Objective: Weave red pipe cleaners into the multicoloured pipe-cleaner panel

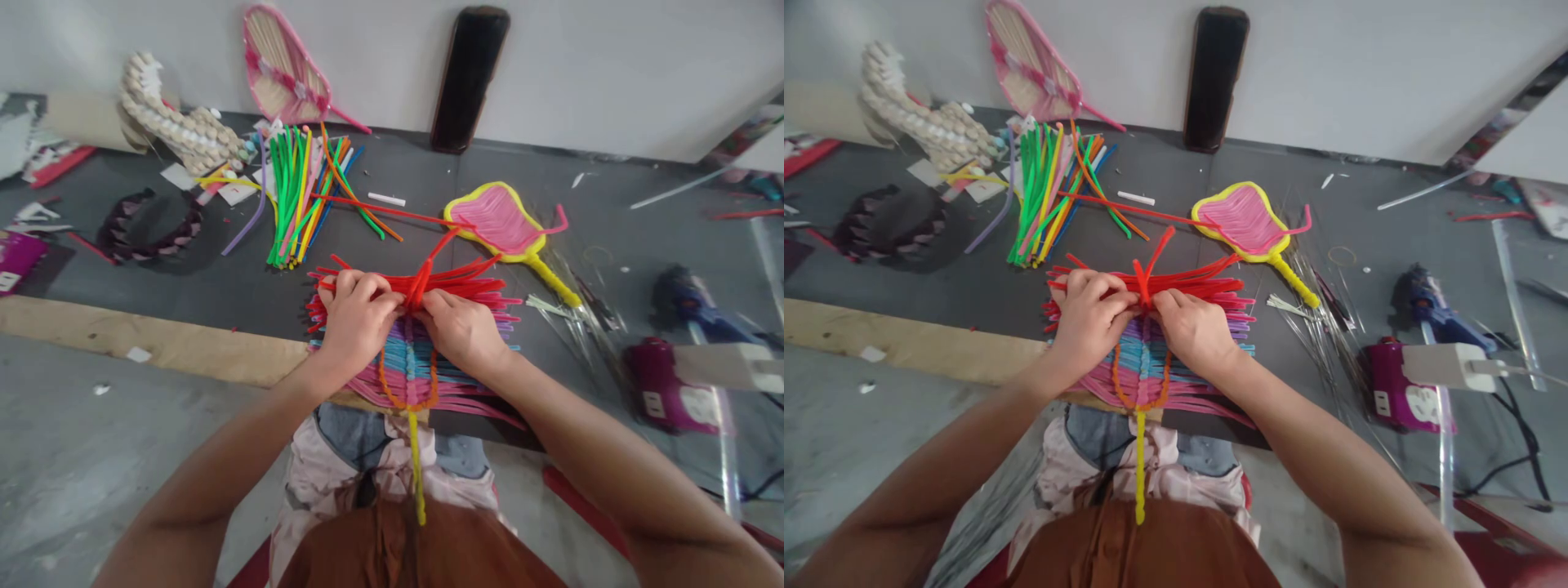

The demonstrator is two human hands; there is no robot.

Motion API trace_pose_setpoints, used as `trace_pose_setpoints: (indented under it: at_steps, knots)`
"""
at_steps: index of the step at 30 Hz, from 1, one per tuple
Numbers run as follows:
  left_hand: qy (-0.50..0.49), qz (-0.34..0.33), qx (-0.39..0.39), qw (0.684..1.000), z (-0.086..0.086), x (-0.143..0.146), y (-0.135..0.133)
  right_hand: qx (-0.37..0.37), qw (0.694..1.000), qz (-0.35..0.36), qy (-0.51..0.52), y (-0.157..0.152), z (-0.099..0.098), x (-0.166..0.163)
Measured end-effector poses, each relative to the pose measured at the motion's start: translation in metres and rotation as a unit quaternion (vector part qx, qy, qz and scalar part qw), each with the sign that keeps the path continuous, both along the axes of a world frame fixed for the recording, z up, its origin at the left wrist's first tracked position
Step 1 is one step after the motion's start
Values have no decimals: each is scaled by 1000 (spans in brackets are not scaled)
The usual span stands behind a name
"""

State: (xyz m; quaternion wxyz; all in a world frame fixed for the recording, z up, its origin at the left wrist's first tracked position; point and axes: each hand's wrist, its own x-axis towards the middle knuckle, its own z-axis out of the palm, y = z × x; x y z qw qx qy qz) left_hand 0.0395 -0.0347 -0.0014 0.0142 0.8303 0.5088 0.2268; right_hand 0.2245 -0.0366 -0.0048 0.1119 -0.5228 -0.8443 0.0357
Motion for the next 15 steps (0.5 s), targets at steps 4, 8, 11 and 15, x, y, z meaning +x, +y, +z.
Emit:
trace_pose_setpoints:
  at_steps: [4,8,11,15]
  knots:
    - [-11,-4,-5,1000,-1,2,0,-3,1000,-3,-4,0,-1,-2]
    - [-9,0,-14,1000,0,4,0,-8,1000,-12,-9,1,-1,-3]
    - [-6,-4,-13,1000,0,5,0,-8,1000,-18,-6,1,-3,-4]
    - [-9,-9,-13,1000,0,4,0,-10,1000,-18,2,1,-2,-4]
